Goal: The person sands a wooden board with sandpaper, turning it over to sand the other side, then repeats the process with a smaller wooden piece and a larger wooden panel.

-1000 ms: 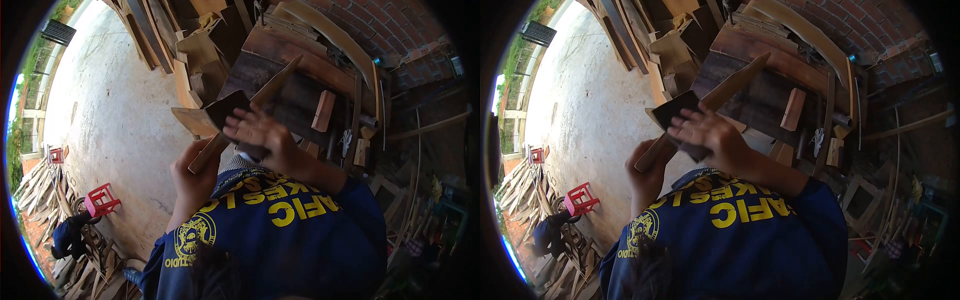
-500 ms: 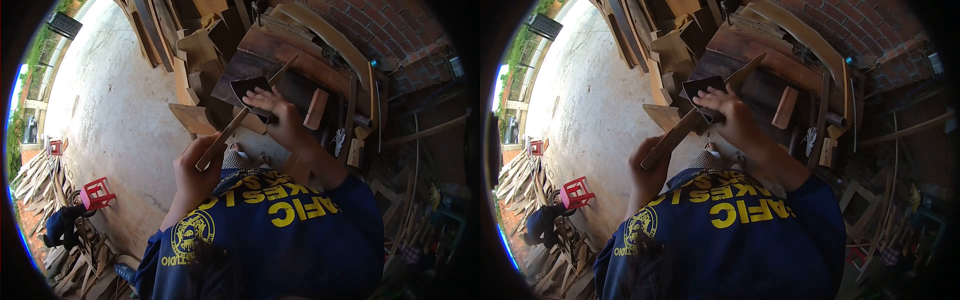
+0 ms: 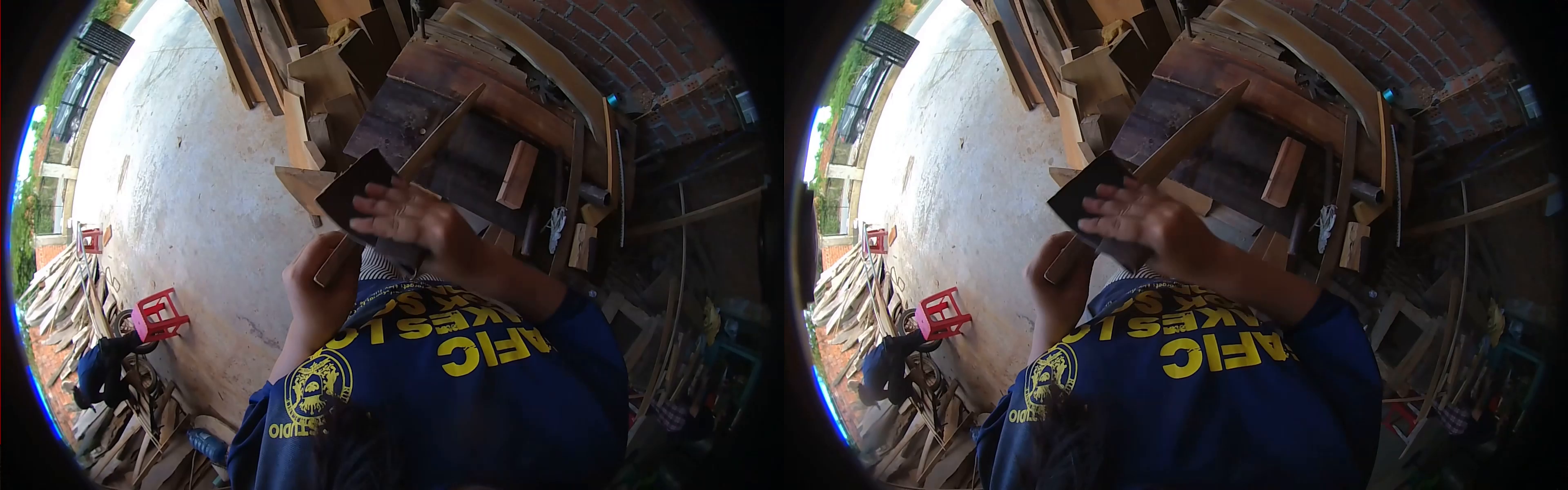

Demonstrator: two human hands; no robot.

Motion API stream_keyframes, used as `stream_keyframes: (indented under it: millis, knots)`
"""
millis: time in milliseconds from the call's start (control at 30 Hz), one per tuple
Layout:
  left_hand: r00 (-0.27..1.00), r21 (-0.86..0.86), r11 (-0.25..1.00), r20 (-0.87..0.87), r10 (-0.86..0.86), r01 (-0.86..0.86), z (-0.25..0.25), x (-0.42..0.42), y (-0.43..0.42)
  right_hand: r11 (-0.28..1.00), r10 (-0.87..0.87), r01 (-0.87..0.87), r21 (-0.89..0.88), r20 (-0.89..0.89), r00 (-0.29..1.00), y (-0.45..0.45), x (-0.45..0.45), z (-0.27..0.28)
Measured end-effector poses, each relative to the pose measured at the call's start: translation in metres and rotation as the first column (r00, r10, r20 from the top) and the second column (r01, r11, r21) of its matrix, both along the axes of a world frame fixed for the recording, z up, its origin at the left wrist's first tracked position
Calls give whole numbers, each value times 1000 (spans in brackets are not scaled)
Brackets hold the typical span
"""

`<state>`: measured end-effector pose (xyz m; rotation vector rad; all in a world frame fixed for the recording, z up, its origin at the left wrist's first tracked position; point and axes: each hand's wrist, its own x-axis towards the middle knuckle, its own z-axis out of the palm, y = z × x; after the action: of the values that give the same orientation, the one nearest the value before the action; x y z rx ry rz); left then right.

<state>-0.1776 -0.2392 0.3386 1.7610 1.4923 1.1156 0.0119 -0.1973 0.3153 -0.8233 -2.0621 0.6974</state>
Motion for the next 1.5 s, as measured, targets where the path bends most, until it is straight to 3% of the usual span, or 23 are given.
stream_keyframes:
  millis: [133, 200, 233, 300, 400, 467, 533, 667, 733, 800, 900, 1000, 1067, 1100, 1167, 1200, 1233, 1267, 1300, 1333, 1367, 1467, 1500]
  knots:
    - [1000, -72, 997, 26, 6, -4, -6, -9, -2, 975, -221, 219, 44, 33, 975, 60, 33, -66]
    - [999, -64, 998, 41, 29, -26, -12, -14, 0, 944, -330, 331, -8, 67, 942, 62, 24, -62]
    - [997, -55, 997, 51, 51, -48, -14, -17, 3, 943, -331, 332, -8, 65, 942, 46, 6, -47]
    - [997, -63, 997, 58, 53, -50, -16, -21, 5, 998, -66, 66, 17, -30, 997, 16, -21, -23]
    - [994, -111, 991, 80, 78, -68, -21, -29, 5, 1000, -30, 30, -1, -93, 995, 23, -11, -33]
    - [991, -141, 986, 97, 97, -83, -26, -36, 5, 979, -202, 202, 23, -9, 979, 59, 13, -76]
    - [965, -184, 973, 200, 172, -135, -36, -42, 6, 954, -296, 292, -64, -75, 952, 90, 33, -107]
    - [934, -231, 954, 257, 250, -192, -51, -54, 10, 877, -456, 415, -244, -147, 878, 91, 0, -116]
    - [872, -366, 895, 312, 376, -255, -52, -56, 13, 937, -282, 237, -256, -157, 947, 51, -37, -95]
    - [876, -375, 893, 307, 372, -248, -53, -59, 15, 981, -19, -3, -193, -109, 994, 16, -59, -71]
    - [842, -441, 857, 328, 428, -265, -48, -60, 22, 996, -35, 26, -86, -112, 993, 35, -39, -107]
    - [794, -502, 816, 353, 495, -285, -50, -64, 25, 864, -443, 372, -340, -159, 883, 104, 19, -194]
    - [737, -561, 766, 365, 569, -314, -59, -68, 22, 548, -660, 435, -714, -49, 750, 132, 52, -216]
    - [744, -565, 768, 363, 561, -303, -61, -68, 21, 539, -669, 443, -716, -45, 741, 124, 45, -212]
    - [637, -658, 697, 414, 650, -284, -64, -71, 23, 796, -549, 530, -292, 21, 836, 95, -2, -179]
    - [640, -662, 696, 411, 649, -280, -71, -78, 23, 889, -390, 399, -226, 88, 917, 69, -27, -144]
    - [591, -729, 667, 475, 652, -151, -82, -89, 22, 948, -233, 242, -207, 67, 970, 43, -56, -125]
    - [531, -775, 632, 529, 662, -17, -90, -96, 19, 980, -94, 103, -170, 57, 994, 17, -80, -122]
    - [533, -777, 629, 524, 665, -19, -95, -98, 15, 991, 47, -40, -129, 51, 998, 4, -93, -120]
    - [434, -785, 606, 593, 678, 127, -99, -98, 11, 990, 49, -42, -133, 48, 998, 6, -89, -122]
    - [323, -766, 583, 643, 695, 271, -102, -96, 8, 982, 5, 18, -190, 118, 993, 15, -76, -123]
    - [321, -832, 511, 554, 768, 214, -99, -72, -2, 893, -260, 342, -293, 285, 923, 84, 1, -180]
    - [284, -847, 490, 531, 798, 206, -96, -65, -4, 792, -436, 526, -310, 316, 843, 106, 32, -201]
